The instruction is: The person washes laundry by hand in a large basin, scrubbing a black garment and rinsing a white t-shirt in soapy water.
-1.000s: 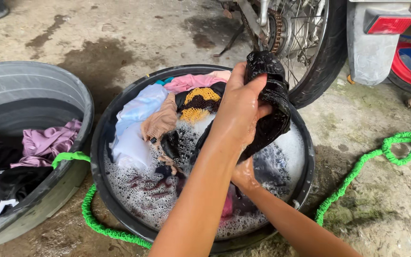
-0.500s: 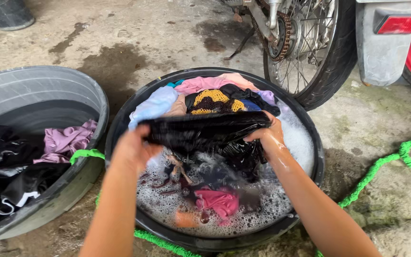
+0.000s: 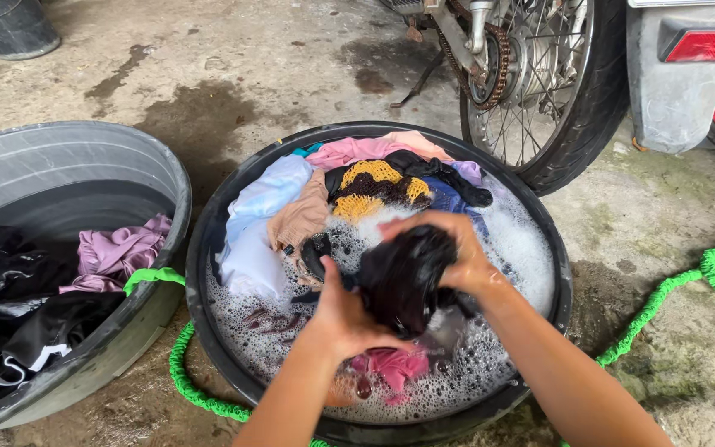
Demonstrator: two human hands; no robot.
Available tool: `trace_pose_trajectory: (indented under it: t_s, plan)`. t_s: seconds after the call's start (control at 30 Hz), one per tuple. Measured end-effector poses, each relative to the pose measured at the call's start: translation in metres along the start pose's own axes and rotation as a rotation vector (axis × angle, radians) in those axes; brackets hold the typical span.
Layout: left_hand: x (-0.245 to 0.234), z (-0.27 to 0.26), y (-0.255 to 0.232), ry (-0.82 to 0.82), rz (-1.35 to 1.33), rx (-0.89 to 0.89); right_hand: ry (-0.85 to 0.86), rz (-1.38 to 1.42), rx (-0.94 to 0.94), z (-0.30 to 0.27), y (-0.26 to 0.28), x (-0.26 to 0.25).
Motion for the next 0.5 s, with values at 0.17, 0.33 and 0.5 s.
trace_pose_trajectory:
  t_s: [0.17,0.33,0.5]
  plan:
    - [-0.005,0.047,-0.008,0.301,-0.015,0.032,0.319,0.132,0.01,0.005,0.018,0.054]
    - [-0.05,0.095,-0.019,0.208,-0.135,0.107,0.491,0.206,0.029,-0.004,0.025,0.089]
    - [-0.071,0.124,-0.012,0.511,-0.213,0.17,0.707,0.272,0.092,-0.014,0.035,0.113]
Point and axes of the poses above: each hand's wrist, its own z-axis towards the middle knuckle, its own x-axis out of the palm, y = z × x, the point moved 7 cm from there along z, towards the middle knuckle, and after that the axes turned 8 degrees about -x, right-handed, at the moved point
